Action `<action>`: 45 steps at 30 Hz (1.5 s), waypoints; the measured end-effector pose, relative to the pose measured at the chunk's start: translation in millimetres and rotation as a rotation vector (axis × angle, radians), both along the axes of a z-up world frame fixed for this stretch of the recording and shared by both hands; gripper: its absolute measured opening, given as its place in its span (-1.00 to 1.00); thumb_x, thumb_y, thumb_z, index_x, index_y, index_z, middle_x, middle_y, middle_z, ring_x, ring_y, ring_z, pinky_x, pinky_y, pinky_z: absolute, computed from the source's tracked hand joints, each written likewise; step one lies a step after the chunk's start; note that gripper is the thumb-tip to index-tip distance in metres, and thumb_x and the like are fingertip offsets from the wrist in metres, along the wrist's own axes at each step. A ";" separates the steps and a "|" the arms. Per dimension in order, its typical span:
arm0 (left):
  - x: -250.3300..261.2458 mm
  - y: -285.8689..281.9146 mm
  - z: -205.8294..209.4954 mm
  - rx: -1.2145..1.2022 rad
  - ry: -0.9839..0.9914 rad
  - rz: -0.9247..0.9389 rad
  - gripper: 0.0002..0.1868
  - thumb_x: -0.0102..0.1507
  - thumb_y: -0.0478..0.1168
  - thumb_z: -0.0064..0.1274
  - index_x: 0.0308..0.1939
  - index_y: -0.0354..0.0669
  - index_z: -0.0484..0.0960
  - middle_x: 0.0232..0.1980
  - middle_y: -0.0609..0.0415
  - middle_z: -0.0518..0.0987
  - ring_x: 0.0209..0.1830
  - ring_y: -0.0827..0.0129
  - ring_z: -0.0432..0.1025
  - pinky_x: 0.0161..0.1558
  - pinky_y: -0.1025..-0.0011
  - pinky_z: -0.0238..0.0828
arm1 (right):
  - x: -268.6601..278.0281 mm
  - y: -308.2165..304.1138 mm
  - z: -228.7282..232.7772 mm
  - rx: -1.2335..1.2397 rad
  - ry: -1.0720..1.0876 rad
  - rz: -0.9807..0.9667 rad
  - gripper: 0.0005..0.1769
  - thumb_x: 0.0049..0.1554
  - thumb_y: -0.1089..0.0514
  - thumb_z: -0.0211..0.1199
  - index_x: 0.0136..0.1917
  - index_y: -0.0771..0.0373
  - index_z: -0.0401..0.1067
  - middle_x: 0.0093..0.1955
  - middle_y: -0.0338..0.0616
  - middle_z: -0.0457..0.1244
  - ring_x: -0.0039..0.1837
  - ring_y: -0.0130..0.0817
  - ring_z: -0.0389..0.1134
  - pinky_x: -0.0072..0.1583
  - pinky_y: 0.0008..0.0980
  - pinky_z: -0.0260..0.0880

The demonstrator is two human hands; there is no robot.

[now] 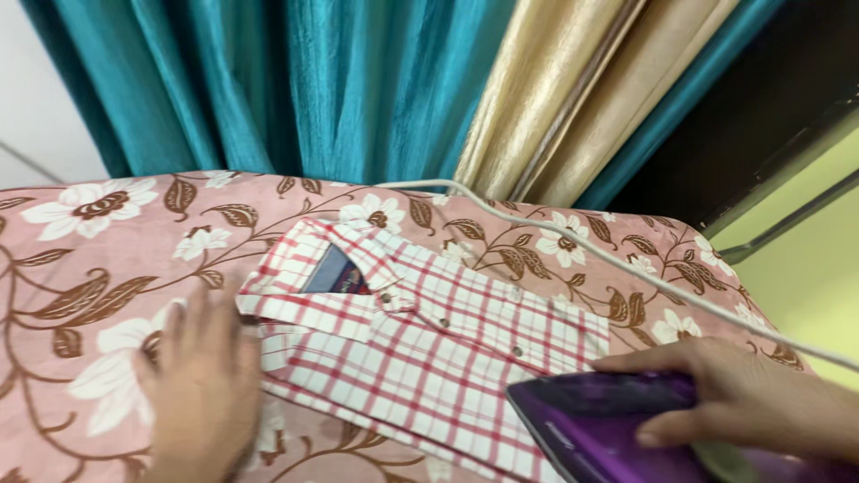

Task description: The person irons a checked shirt on an ironing board, folding different sections of the garment and pressing them with an iron.

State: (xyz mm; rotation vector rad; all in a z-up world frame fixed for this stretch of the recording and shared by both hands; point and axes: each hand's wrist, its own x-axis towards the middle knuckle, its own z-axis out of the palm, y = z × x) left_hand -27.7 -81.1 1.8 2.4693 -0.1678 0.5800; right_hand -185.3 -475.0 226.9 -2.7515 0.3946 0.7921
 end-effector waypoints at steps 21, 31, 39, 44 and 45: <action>-63.5 -93.3 22.1 0.231 0.110 0.076 -0.26 0.27 0.18 -0.30 0.57 0.33 0.14 0.65 0.02 0.00 0.64 -0.09 -0.22 0.32 -0.42 -0.42 | 224.1 43.3 -13.7 0.177 -0.083 0.530 -0.29 -0.01 -0.02 0.45 0.43 -0.15 0.43 -0.33 -0.12 0.34 -0.43 -0.39 0.26 -0.39 -0.34 0.26; -60.1 -93.6 20.4 0.211 0.148 0.060 -0.16 0.19 0.30 -0.22 0.57 0.40 0.12 0.65 0.02 -0.03 0.64 -0.08 -0.25 0.35 -0.44 -0.47 | 147.5 1.6 -17.5 -0.115 -0.285 0.466 -0.32 -0.13 -0.25 0.50 0.28 -0.28 0.50 0.06 -0.19 0.45 0.12 -0.29 0.49 0.17 -0.26 0.44; -61.7 -90.1 20.3 0.230 0.228 0.043 -0.14 0.20 0.37 -0.21 0.59 0.42 0.08 0.67 0.05 -0.08 0.65 -0.05 -0.29 0.34 -0.36 -0.51 | 244.6 77.0 -16.7 0.063 -0.425 0.488 -0.35 -0.09 -0.13 0.50 0.29 -0.07 0.56 -0.36 -0.13 0.41 -0.39 -0.35 0.37 -0.09 -0.25 0.42; -62.2 -90.3 18.6 0.209 0.135 0.038 -0.14 0.19 0.37 -0.22 0.57 0.33 0.18 0.68 0.04 -0.04 0.65 -0.05 -0.25 0.38 -0.32 -0.52 | 222.9 18.3 -25.0 0.159 -0.215 0.765 -0.34 -0.03 -0.11 0.48 0.35 -0.10 0.50 0.04 -0.31 0.43 -0.03 -0.49 0.41 0.08 -0.26 0.43; -66.0 -89.0 17.0 0.201 0.157 0.044 -0.14 0.19 0.37 -0.22 0.57 0.33 0.18 0.68 0.04 -0.04 0.65 -0.05 -0.25 0.38 -0.32 -0.52 | 200.1 0.6 -22.4 0.217 -0.235 0.852 -0.35 -0.07 -0.10 0.47 0.31 -0.07 0.53 0.08 -0.26 0.46 0.04 -0.43 0.46 0.13 -0.26 0.46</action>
